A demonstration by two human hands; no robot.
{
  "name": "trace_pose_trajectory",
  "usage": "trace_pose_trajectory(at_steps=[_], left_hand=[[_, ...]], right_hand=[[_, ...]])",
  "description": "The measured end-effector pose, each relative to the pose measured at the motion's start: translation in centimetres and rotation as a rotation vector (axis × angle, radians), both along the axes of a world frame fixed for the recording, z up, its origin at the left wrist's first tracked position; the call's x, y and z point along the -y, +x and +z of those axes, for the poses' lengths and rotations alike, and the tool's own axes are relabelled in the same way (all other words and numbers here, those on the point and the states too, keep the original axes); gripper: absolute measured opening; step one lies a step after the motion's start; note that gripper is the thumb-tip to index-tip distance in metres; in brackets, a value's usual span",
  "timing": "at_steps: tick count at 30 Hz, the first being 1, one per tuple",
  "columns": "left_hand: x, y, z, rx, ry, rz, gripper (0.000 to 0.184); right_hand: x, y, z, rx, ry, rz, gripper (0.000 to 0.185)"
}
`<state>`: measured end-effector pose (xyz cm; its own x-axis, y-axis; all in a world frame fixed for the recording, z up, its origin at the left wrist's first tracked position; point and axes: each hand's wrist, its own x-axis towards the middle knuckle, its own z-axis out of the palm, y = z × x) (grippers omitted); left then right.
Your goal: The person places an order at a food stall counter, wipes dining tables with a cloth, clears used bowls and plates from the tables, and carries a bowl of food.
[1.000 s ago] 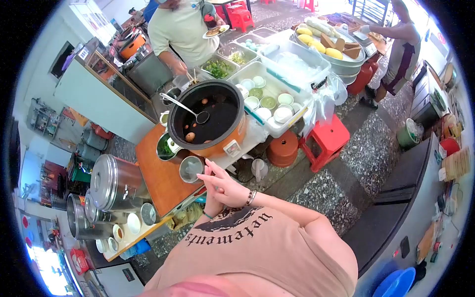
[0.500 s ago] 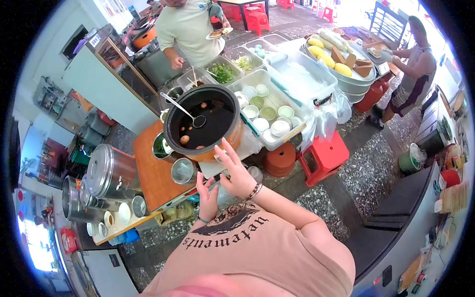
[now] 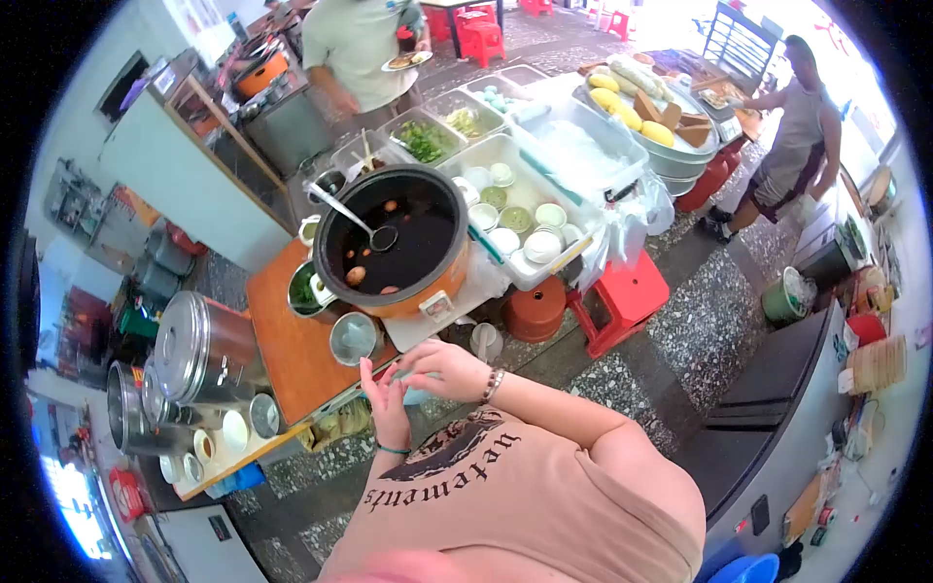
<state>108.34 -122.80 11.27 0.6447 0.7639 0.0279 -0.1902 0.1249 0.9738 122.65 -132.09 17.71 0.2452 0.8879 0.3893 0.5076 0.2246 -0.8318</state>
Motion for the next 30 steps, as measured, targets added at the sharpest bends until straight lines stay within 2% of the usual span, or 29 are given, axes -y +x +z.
trace_pose_trajectory(at_steps=[1, 3, 4, 7, 9, 11, 12, 13, 15, 16, 19, 21, 23, 25, 26, 30], left_hand=[[-0.7, -0.6, -0.6, 0.006, -0.010, 0.009, 0.069], [-1.7, -2.0, -2.6, -0.043, -0.013, 0.004, 0.068], [-2.9, -2.7, -3.1, -0.104, 0.003, 0.006, 0.066], [-3.7, -6.1, -4.7, -0.173, -0.075, 0.101, 0.065], [-2.5, -8.5, -5.3, -0.177, -0.096, 0.284, 0.063], [-1.5, -11.2, -6.3, -0.159, -0.077, 0.250, 0.062], [-1.0, -13.6, -6.5, -0.175, -0.095, 0.284, 0.061], [-0.6, -16.3, -6.5, -0.189, -0.114, 0.318, 0.061], [-0.5, -21.0, -6.8, -0.193, -0.166, 0.398, 0.060], [0.4, -23.5, -6.5, -0.196, -0.212, 0.458, 0.058], [0.4, -31.9, -8.8, -0.108, -0.263, 0.564, 0.055], [0.3, -38.4, -10.6, -0.050, -0.273, 0.649, 0.053], [-0.7, -46.1, -12.1, -0.049, -0.234, 0.714, 0.053], [-2.3, -55.0, -13.0, -0.021, -0.196, 0.779, 0.053], [-3.1, -59.9, -12.7, -0.014, -0.224, 0.838, 0.053], [-6.1, -79.5, -12.2, -0.040, -0.303, 1.075, 0.051]], right_hand=[[0.0, -0.3, -0.8, 0.006, -0.010, 0.009, 0.015], [-0.3, 0.0, -3.5, 0.013, -0.274, 0.047, 0.026], [-1.1, -0.1, -4.6, 0.026, -0.279, 0.071, 0.026], [-1.4, -2.4, -8.0, -0.260, -0.626, 0.085, 0.039], [-1.7, -3.4, -11.7, -0.274, -0.690, 0.175, 0.039], [-3.2, -5.1, -13.5, -0.248, -0.738, 0.252, 0.038], [-4.4, -7.2, -13.6, -0.260, -0.817, 0.316, 0.038], [-6.3, -9.6, -13.0, -0.159, -0.756, 0.404, 0.038], [-9.5, -14.2, -11.6, -0.130, -0.809, 0.521, 0.035], [-10.3, -16.8, -11.9, -0.099, -0.833, 0.611, 0.035], [-13.2, -26.2, -12.9, -0.005, -0.685, 0.814, 0.029], [-14.4, -34.3, -13.5, 0.158, -0.527, 0.935, 0.021], [-16.2, -42.6, -15.7, 0.215, -0.581, 1.046, 0.015], [-18.2, -51.8, -17.4, 0.085, -0.669, 1.076, 0.036], [-19.8, -56.1, -17.4, 0.206, -0.783, 1.119, 0.054], [-25.6, -75.6, -14.5, 0.221, -0.685, 1.185, 0.052]])
